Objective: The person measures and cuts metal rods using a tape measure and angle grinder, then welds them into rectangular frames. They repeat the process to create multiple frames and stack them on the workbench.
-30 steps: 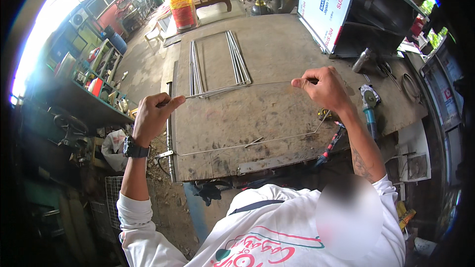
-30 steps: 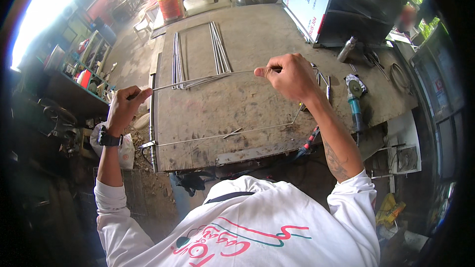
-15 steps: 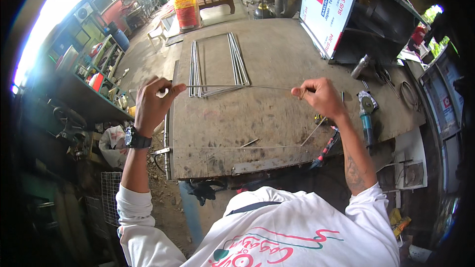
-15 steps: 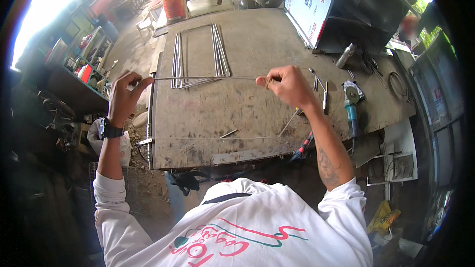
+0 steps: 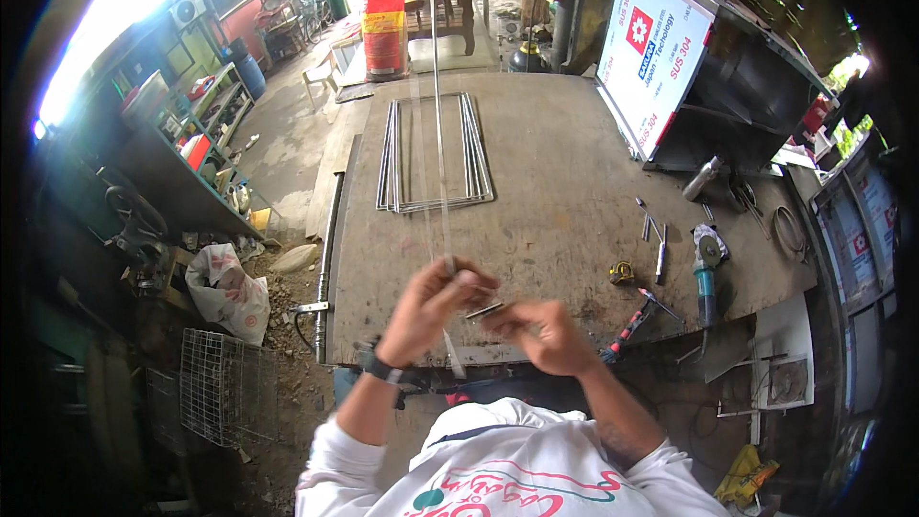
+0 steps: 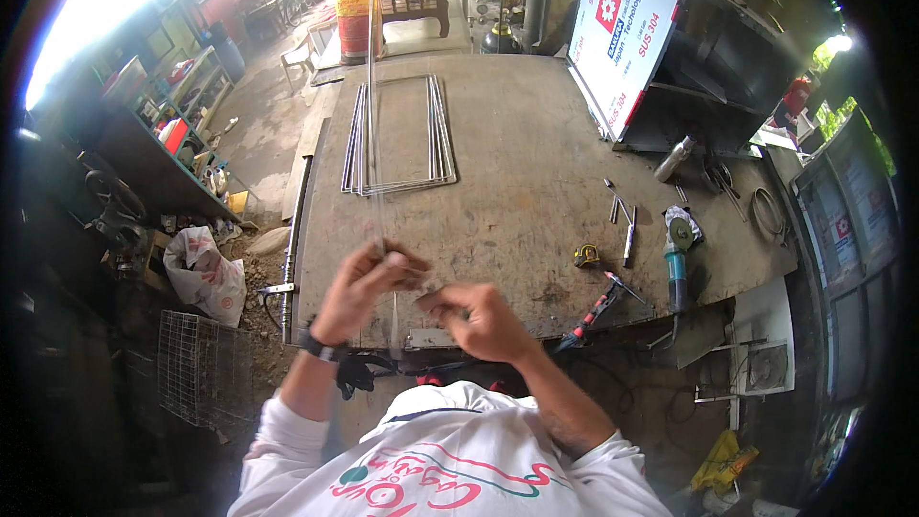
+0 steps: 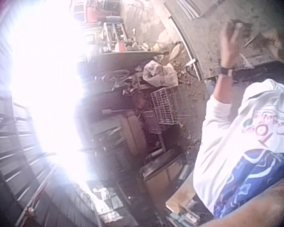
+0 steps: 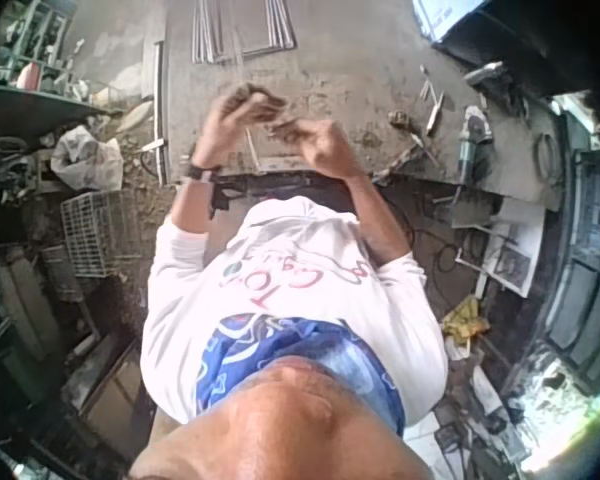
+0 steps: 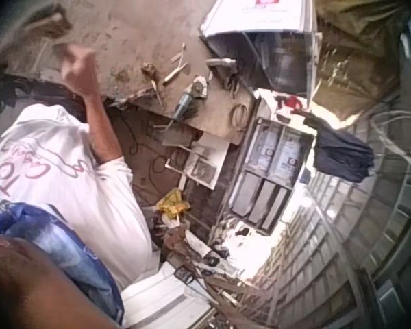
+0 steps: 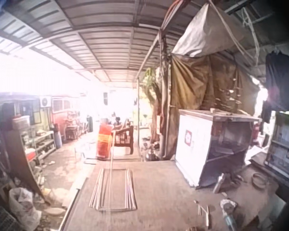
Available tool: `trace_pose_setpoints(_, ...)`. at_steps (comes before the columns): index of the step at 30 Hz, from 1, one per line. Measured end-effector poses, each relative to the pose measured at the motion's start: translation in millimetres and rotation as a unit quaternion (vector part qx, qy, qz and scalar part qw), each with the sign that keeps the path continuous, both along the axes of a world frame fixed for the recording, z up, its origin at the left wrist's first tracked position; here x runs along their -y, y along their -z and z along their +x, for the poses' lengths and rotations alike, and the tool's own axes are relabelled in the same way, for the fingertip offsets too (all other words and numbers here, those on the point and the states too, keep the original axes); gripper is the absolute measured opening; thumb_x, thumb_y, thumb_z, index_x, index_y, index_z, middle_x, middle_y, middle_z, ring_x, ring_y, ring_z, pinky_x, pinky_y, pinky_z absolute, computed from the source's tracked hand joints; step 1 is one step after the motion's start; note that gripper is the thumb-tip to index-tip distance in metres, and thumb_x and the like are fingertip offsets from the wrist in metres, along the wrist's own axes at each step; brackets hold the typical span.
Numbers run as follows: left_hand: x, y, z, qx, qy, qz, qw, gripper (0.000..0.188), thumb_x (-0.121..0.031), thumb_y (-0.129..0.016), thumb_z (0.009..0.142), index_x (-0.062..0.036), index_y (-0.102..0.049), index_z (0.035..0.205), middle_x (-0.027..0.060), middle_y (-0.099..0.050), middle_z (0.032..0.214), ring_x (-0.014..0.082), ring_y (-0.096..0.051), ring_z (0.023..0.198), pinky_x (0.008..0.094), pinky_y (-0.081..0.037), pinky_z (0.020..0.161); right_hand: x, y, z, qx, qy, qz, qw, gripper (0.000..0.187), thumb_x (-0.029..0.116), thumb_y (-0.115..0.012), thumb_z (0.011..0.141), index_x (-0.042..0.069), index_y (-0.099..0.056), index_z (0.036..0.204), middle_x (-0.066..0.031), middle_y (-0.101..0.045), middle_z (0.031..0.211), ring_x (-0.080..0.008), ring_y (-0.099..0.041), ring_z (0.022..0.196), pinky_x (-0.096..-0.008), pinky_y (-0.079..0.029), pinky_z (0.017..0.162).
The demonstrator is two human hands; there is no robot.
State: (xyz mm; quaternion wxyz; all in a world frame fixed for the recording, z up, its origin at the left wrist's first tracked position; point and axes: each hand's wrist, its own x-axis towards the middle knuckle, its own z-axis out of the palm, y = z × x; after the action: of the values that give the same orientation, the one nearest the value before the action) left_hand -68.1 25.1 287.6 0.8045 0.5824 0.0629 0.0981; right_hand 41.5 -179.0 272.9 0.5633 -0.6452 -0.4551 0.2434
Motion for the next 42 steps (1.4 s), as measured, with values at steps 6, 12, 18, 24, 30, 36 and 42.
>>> trace_pose_setpoints(6,-119,-54,-68,-0.133,-0.082,0.326,0.932,0.028,-0.025,-0.053,0.113,-0.0031,-0.066,0.103,-0.0035,-0.050,0.070,0.0078,-0.044,0.061,0.0275,-0.038,0.057,-20,-99,93,0.445,0.204,0.064,0.870,0.056,0.009,-0.070,0.093,0.008,-0.057,0.147,-0.0153,-0.062,0.145,-0.0329,-0.059,0.135,-0.0450,-0.046,0.116)
trace_pose_setpoints(12,-130,-88,-94,-0.049,-0.109,0.647,0.753,0.021,-0.025,-0.067,0.103,-0.0055,-0.072,0.096,0.0099,-0.064,0.072,0.0257,-0.062,0.061,0.0382,-0.047,0.058,-40,-96,125,0.568,0.153,-0.032,0.808,0.051,0.031,-0.078,0.094,0.015,-0.062,0.139,-0.0079,-0.065,0.135,-0.0295,-0.061,0.128,-0.0499,-0.034,0.120)
trace_pose_setpoints(18,-128,-76,-125,0.014,-0.121,0.715,0.688,0.013,-0.022,-0.075,0.096,-0.0091,-0.074,0.095,0.0060,-0.070,0.077,0.0269,-0.068,0.066,0.0396,-0.049,0.055,-9,-71,89,0.395,0.041,-0.051,0.916,0.022,0.023,-0.076,0.096,0.005,-0.065,0.091,-0.0078,-0.065,0.085,-0.0294,-0.065,0.076,-0.0402,-0.048,0.070)
trace_pose_setpoints(24,-135,-68,-124,0.035,-0.063,0.702,0.709,0.015,-0.024,-0.077,0.095,-0.0091,-0.075,0.094,0.0056,-0.070,0.074,0.0256,-0.067,0.060,0.0393,-0.047,0.051,5,-52,76,0.291,0.059,0.000,0.955,0.030,0.025,-0.083,0.093,0.003,-0.067,0.082,-0.0067,-0.057,0.067,-0.0187,-0.052,0.056,-0.0328,-0.039,0.054)
trace_pose_setpoints(30,-129,-58,-96,0.080,-0.051,0.702,0.706,0.019,-0.028,-0.077,0.095,-0.0094,-0.076,0.090,0.0052,-0.068,0.070,0.0242,-0.066,0.058,0.0381,-0.048,0.050,24,-42,82,0.314,0.086,-0.011,0.946,0.037,0.031,-0.086,0.090,0.003,-0.067,0.078,-0.0051,-0.055,0.065,-0.0152,-0.049,0.055,-0.0311,-0.036,0.052)
trace_pose_setpoints(36,-136,-42,-79,0.033,-0.016,0.684,0.729,0.022,-0.029,-0.073,0.098,-0.0080,-0.076,0.091,0.0080,-0.071,0.073,0.0264,-0.069,0.060,0.0396,-0.051,0.054,29,-37,88,0.305,0.102,-0.043,0.946,0.033,0.029,-0.083,0.094,0.003,-0.069,0.080,-0.0056,-0.053,0.061,-0.0143,-0.049,0.056,-0.0324,-0.039,0.055)
trace_pose_setpoints(42,-236,-30,-3,-0.099,-0.025,0.631,0.769,0.034,-0.037,-0.074,0.100,-0.0031,-0.077,0.100,0.0119,-0.071,0.077,0.0219,-0.068,0.068,0.0392,-0.052,0.068,15,-35,202,0.158,0.044,-0.206,0.965,0.026,0.026,-0.074,0.101,0.001,-0.075,0.092,0.0007,-0.065,0.072,-0.0066,-0.054,0.066,-0.0308,-0.046,0.063)
